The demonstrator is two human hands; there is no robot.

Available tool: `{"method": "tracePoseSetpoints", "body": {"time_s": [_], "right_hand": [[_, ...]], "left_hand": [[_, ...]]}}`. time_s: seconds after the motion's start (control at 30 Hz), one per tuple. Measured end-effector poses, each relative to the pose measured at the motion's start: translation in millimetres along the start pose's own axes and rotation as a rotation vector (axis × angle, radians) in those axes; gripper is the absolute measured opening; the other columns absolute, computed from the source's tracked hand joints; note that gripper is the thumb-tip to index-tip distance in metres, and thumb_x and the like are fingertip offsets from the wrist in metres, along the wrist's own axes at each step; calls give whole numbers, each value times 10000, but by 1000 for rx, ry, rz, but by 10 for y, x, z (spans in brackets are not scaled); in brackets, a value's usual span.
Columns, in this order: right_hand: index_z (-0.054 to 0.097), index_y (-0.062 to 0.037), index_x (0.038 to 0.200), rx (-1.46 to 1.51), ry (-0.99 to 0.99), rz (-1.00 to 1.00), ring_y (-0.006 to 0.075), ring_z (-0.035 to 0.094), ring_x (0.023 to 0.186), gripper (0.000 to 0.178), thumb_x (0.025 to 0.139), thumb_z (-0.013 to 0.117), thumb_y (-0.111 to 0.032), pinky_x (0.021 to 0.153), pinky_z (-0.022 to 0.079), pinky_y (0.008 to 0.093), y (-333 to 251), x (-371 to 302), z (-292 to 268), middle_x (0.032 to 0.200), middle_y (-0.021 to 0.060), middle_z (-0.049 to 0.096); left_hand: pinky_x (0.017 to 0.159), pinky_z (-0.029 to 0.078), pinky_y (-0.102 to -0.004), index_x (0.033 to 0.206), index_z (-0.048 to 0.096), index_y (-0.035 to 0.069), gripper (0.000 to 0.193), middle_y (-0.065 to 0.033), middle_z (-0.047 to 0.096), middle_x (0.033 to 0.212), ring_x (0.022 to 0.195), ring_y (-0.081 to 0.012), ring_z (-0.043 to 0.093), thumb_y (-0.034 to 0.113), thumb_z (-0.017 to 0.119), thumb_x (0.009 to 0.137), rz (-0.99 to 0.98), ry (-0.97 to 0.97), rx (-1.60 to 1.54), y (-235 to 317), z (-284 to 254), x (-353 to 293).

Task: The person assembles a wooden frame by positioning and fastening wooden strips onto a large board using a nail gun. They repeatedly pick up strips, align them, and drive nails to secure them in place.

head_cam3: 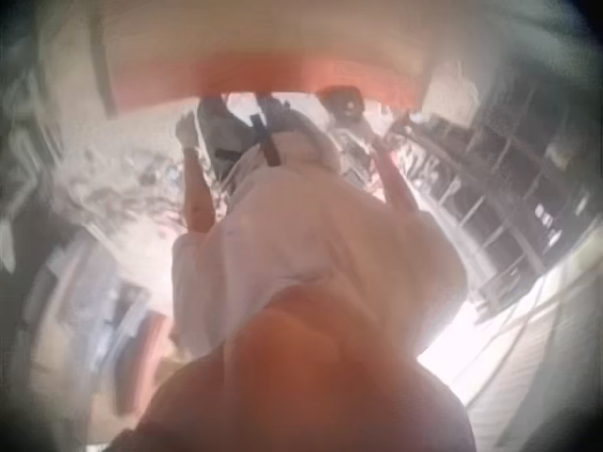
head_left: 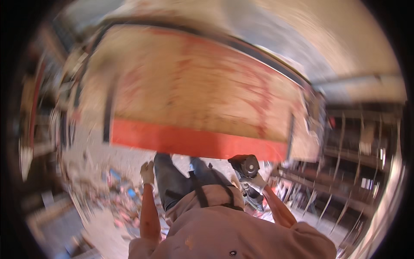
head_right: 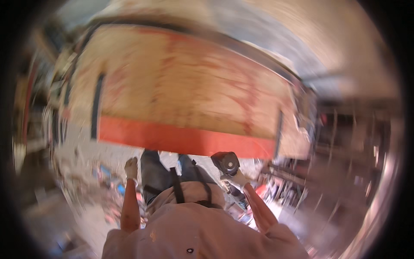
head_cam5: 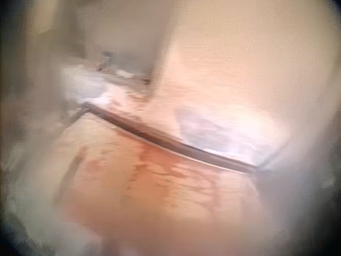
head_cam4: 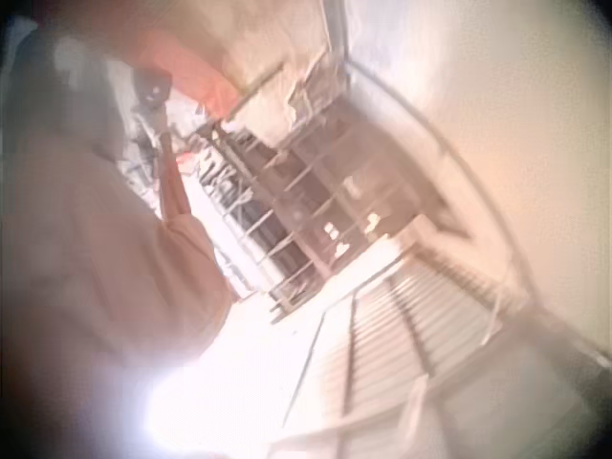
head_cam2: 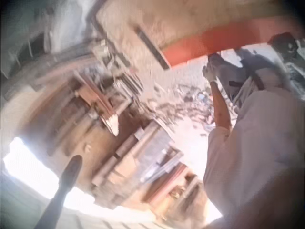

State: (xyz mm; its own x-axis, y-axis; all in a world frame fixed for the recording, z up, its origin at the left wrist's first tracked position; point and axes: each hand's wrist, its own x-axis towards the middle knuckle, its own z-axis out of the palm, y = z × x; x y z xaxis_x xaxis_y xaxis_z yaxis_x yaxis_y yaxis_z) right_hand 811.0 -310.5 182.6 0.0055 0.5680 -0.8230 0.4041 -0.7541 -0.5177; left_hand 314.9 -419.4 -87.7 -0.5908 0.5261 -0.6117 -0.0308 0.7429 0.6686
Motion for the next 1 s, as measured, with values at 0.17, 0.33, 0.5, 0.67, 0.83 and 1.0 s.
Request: {"method": "tracePoseSetpoints", "body": {"time_s": [0.17, 0.33, 0.5, 0.67, 0.83, 1.0], "right_hand": [[653, -97, 827, 670, 156, 231, 190, 624, 586, 154, 830, 771, -195, 543, 536, 353, 1720, -276, -467, 693, 46, 616], [643, -76, 735, 928, 559, 382, 198, 579, 530, 187, 895, 634, -170, 565, 527, 362, 2624, -939, 60, 654, 58, 599], [739, -69, 988, 333, 947, 261, 325, 730, 888, 314, 766, 773, -288, 825, 558, 459, 3852, -1445, 245, 858, 141, 754], [702, -34, 1151, -491, 345, 578, 411, 712, 1011, 489, 819, 696, -393, 883, 566, 490, 3567, -1302, -1196, 1008, 241, 735], [542, 15, 1235, -535, 650, 404, 460, 699, 914, 496, 840, 654, -263, 840, 546, 558, 3880, -399, -2914, 963, 282, 712], [525, -44, 1194, -411, 862, 343, 469, 695, 936, 424, 860, 659, -268, 810, 543, 573, 3409, 1131, -4702, 964, 278, 708]], "left_hand": [[473, 395, -281, 1141, 539, 109, 436, -9, 437, 699, 561, -154, 450, 496, 634, 966, -473, -410, -535, 545, 1059, -140], [492, 389, -267, 1134, 560, 133, 449, -32, 531, 834, 640, -162, 496, 541, 618, 957, -567, -512, -646, 810, 1644, -377], [695, 503, -318, 1204, 586, 131, 350, -30, 632, 1124, 907, -164, 595, 398, 543, 981, -286, -724, -463, 544, 2145, -532], [988, 471, -432, 1335, 567, 120, 437, -48, 620, 1349, 1204, -272, 572, 328, 507, 956, -12, -747, -395, 546, 2502, -568], [981, 478, -481, 1410, 555, 126, 553, -68, 595, 1427, 1280, -284, 556, 489, 526, 994, -351, -622, -774, 508, 3386, -1363], [1074, 465, -527, 1383, 579, 138, 516, -91, 604, 1417, 1300, -327, 555, 499, 526, 1016, -534, -354, -847, 698, 4153, -1956]]}}
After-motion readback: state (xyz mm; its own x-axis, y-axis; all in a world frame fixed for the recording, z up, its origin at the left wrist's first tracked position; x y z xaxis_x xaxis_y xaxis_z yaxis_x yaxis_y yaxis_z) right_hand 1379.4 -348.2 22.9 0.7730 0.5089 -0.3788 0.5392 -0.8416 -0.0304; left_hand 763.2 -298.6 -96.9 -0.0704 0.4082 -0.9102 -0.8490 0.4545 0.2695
